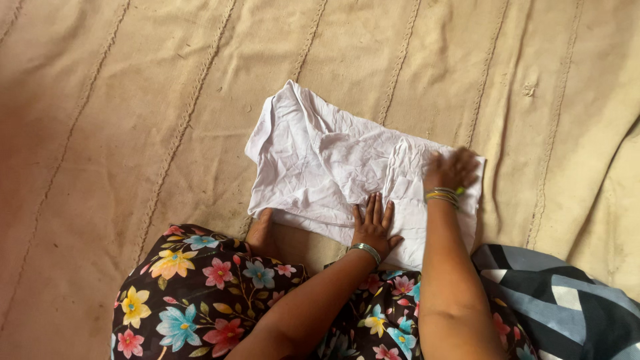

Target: The person folds a white shirt on a blanket on the floor, smoothing the fabric, folding in the sleeves and sides, and creating a neat square shape.

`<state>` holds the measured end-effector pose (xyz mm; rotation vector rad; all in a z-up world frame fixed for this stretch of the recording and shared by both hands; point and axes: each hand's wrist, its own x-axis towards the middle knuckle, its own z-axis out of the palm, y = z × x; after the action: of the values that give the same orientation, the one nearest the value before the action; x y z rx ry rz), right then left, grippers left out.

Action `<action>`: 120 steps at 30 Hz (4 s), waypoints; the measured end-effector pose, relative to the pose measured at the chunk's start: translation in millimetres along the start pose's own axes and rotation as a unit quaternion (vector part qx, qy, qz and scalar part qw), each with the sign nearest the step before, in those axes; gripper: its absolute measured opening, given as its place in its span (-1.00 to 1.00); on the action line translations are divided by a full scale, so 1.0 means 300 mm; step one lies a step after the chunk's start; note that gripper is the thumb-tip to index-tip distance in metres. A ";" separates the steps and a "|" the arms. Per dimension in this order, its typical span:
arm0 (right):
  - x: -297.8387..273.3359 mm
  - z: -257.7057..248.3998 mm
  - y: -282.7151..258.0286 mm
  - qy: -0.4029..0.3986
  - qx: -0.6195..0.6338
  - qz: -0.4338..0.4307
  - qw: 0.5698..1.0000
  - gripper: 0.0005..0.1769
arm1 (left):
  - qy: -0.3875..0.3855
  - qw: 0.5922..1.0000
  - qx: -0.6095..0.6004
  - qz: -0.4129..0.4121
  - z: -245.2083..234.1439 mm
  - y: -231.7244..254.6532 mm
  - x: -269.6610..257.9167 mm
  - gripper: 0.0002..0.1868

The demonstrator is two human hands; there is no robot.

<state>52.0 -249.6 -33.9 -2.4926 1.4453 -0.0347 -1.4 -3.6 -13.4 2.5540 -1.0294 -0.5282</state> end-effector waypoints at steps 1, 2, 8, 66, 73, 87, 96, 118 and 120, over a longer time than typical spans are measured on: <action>-0.010 0.019 -0.052 -0.002 -0.010 -0.034 0.999 0.00 | 0.001 1.000 0.005 0.001 0.005 0.000 -0.005 0.09; -0.022 0.034 -0.113 -0.002 -0.019 -0.068 0.998 -0.01 | 0.001 1.000 0.005 0.002 0.006 0.000 -0.004 0.09; -0.196 0.086 -0.332 -0.046 0.032 -0.279 0.959 -0.07 | -0.049 0.998 0.043 0.006 0.008 -0.005 0.017 0.01; -0.683 -0.052 0.046 -0.183 -0.103 -0.330 0.920 -0.54 | -0.114 0.949 0.286 0.067 -0.049 -0.350 -0.155 -0.70; -0.622 -0.037 0.062 -0.260 -0.082 -0.295 0.916 -0.65 | -0.222 0.948 0.222 0.049 -0.052 -0.328 -0.162 -0.52; -0.484 0.010 0.026 -0.166 -0.017 -0.162 0.973 -0.18 | 0.043 0.993 0.073 -0.084 -0.297 -0.203 -0.215 -0.17; -0.474 0.054 -0.042 -0.255 0.178 -0.261 0.914 -0.24 | -0.048 0.989 0.135 -0.035 -0.227 -0.189 -0.149 0.05; -0.497 0.045 -0.071 -0.252 0.049 -0.308 0.916 -0.15 | 0.286 0.777 -0.173 -0.533 -0.408 -0.613 0.082 0.21; -0.493 0.050 -0.071 -0.254 0.052 -0.307 0.916 -0.16 | 0.239 0.764 -0.226 -0.555 -0.412 -0.629 0.086 0.20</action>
<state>-2.3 -109.6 -27.4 -2.4980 0.4231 0.3778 183.1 127.3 6.8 2.3535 0.8000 -0.2691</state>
